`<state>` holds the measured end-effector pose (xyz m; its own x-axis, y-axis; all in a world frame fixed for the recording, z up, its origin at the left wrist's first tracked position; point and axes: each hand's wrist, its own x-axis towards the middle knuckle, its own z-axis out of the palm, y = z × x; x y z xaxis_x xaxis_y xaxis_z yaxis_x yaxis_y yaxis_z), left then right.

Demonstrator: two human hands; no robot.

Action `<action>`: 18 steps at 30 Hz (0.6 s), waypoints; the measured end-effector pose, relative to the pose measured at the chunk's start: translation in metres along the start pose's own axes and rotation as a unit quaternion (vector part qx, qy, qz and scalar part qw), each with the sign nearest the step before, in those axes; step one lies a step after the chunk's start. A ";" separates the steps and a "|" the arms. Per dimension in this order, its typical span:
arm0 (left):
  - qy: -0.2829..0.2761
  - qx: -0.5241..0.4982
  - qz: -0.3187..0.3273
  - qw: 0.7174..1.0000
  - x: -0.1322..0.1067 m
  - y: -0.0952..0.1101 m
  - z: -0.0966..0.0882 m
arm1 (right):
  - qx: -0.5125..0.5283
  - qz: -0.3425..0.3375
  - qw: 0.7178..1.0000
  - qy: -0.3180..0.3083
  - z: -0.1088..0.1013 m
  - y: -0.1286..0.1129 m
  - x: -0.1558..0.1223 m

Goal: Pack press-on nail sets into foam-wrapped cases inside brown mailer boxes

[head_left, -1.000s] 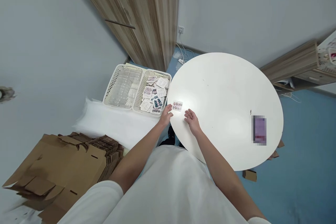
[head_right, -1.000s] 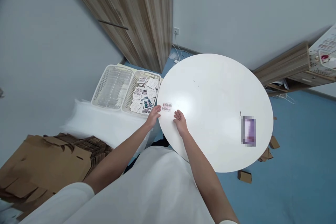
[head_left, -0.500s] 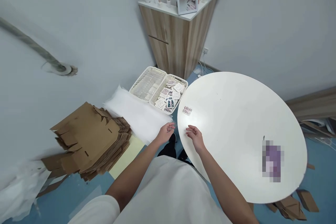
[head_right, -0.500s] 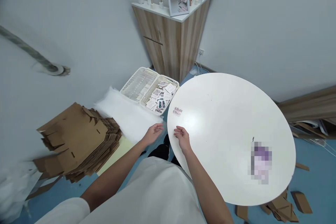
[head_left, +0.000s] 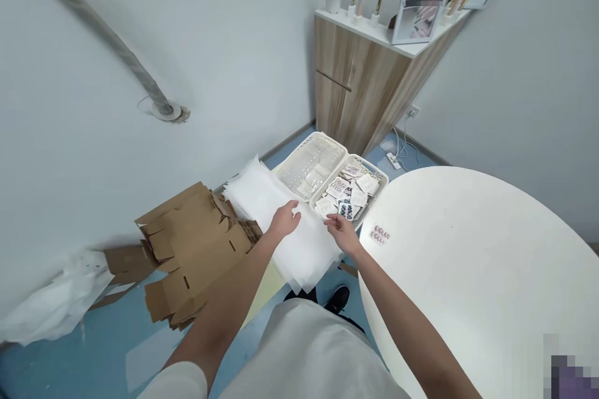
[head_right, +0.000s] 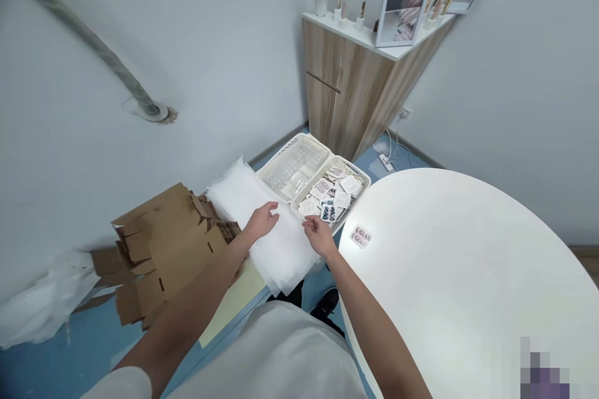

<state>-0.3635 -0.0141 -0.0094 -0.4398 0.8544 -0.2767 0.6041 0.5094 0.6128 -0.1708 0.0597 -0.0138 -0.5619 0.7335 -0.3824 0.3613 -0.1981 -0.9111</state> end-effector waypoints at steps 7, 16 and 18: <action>-0.040 0.021 0.010 0.999 0.064 -0.023 -0.022 | -0.055 0.057 0.996 -0.043 0.043 -0.029 0.059; -0.083 0.132 0.011 0.988 0.088 -0.017 -0.022 | -0.271 0.073 0.958 -0.055 0.068 -0.039 0.098; -0.086 0.148 0.007 0.985 0.090 -0.015 -0.023 | -0.340 0.083 0.935 -0.053 0.074 -0.039 0.104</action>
<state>-0.4273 0.0532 -0.0263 -0.3258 0.8537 -0.4063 0.7882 0.4826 0.3819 -0.2985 0.0959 -0.0294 -0.5143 0.6531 -0.5558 0.8191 0.1820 -0.5440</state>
